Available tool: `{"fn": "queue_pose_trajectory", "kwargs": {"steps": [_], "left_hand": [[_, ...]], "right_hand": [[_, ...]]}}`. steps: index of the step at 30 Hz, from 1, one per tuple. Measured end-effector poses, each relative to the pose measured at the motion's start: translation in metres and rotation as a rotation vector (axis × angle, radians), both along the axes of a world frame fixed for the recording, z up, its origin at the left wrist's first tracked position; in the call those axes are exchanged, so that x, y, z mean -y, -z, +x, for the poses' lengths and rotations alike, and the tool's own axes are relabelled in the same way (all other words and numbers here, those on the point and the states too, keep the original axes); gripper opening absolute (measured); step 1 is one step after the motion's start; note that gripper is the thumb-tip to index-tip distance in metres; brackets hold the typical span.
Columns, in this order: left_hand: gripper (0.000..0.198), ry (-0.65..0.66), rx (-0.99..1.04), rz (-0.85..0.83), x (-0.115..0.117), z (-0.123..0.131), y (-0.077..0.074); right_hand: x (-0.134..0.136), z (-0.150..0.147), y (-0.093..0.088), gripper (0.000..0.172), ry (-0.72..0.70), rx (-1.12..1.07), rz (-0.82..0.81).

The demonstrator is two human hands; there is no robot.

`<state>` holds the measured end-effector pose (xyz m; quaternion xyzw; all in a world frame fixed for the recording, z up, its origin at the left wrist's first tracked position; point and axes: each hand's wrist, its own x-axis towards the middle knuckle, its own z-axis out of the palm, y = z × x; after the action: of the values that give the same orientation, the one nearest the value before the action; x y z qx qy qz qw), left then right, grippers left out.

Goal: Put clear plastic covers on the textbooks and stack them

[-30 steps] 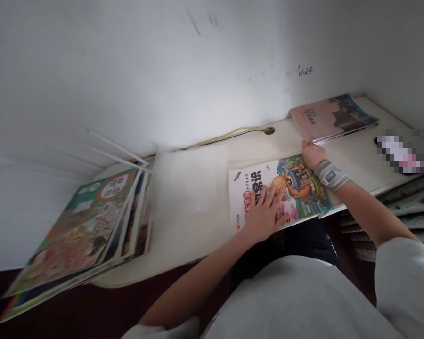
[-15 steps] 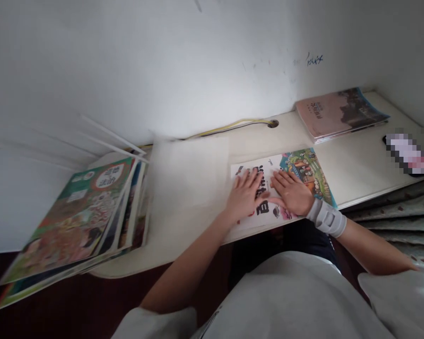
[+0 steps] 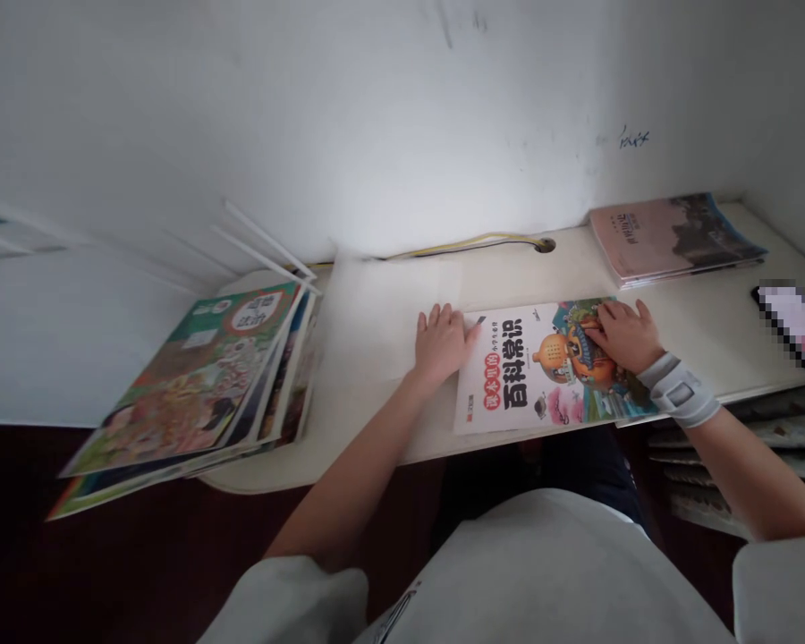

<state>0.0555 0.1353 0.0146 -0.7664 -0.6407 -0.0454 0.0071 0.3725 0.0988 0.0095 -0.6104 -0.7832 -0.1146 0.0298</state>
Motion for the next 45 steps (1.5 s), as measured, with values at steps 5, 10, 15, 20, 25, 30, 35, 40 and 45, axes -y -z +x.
{"fn": "queue_pose_trajectory", "kwargs": {"steps": [5, 10, 15, 20, 25, 30, 35, 40, 45], "left_hand": [[0.030, -0.085, 0.430, -0.040, -0.011, -0.002, 0.001], [0.022, -0.154, 0.794, -0.001, -0.013, -0.005, -0.001], [0.031, -0.171, 1.146, -0.116, -0.015, -0.001, -0.004], [0.037, -0.187, 1.477, -0.332, -0.019, 0.003, -0.004], [0.041, -0.219, 1.582, -0.377, -0.021, 0.002, -0.004], [0.036, -0.279, 1.557, -0.256, -0.019, 0.003, -0.008], [0.039, -0.015, 0.724, 0.269, -0.006, 0.013, -0.032], [0.026, 0.428, 0.185, 0.278, 0.000, 0.053, -0.052], [0.031, 0.428, 0.198, 0.123, -0.015, 0.082, -0.052]], "right_hand": [[-0.031, -0.030, 0.001, 0.042, -0.096, -0.006, -0.040], [-0.040, -0.040, 0.009, 0.039, -0.124, -0.062, -0.016], [-0.041, -0.040, 0.009, 0.039, -0.163, -0.105, 0.044], [-0.045, -0.054, 0.003, 0.039, -0.251, -0.184, 0.073], [-0.052, -0.061, -0.011, 0.037, -0.280, -0.264, 0.109], [-0.059, -0.058, -0.024, 0.034, -0.276, -0.301, 0.008], [-0.060, -0.058, -0.033, 0.029, -0.308, -0.365, -0.042], [-0.055, -0.061, -0.040, 0.030, -0.292, -0.335, -0.010], [-0.044, -0.063, -0.044, 0.029, -0.319, -0.177, 0.043]]}}
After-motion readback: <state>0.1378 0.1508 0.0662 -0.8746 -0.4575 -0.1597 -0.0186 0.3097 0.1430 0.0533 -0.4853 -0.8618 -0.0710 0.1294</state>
